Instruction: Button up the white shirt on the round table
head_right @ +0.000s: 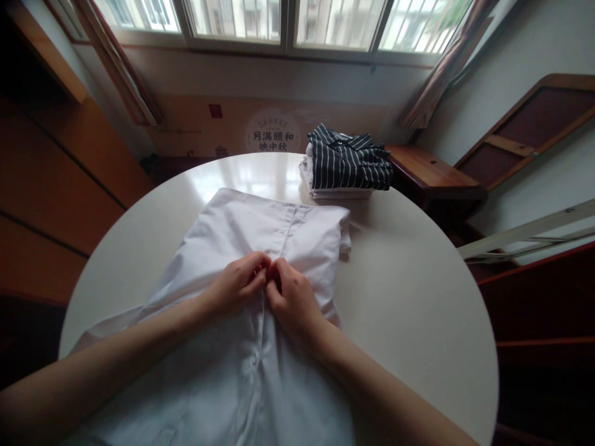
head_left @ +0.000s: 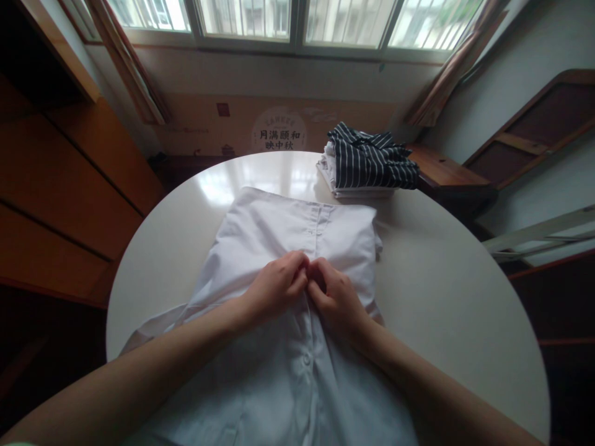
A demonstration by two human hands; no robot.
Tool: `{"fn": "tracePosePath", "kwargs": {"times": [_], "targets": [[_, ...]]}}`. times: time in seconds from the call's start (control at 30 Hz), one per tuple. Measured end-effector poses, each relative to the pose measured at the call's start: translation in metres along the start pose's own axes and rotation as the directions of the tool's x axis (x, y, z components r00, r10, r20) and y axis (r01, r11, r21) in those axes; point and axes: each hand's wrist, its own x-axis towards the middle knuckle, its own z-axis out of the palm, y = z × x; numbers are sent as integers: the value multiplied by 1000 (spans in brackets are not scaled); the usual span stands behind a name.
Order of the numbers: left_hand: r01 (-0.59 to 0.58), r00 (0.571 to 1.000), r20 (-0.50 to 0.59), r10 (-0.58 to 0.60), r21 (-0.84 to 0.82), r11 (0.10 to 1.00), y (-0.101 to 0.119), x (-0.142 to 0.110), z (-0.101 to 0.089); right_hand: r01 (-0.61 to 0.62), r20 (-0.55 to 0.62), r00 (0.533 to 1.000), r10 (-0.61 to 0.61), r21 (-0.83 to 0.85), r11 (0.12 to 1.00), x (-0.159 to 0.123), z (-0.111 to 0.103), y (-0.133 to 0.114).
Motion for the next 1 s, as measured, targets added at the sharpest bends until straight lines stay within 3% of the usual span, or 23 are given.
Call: {"fn": "tracePosePath", "kwargs": {"times": [1.0], "targets": [[-3,1000,1,3,3,1000,0,0,0,-7,7,1000,7,19,1000,1,-1,-2]]}}
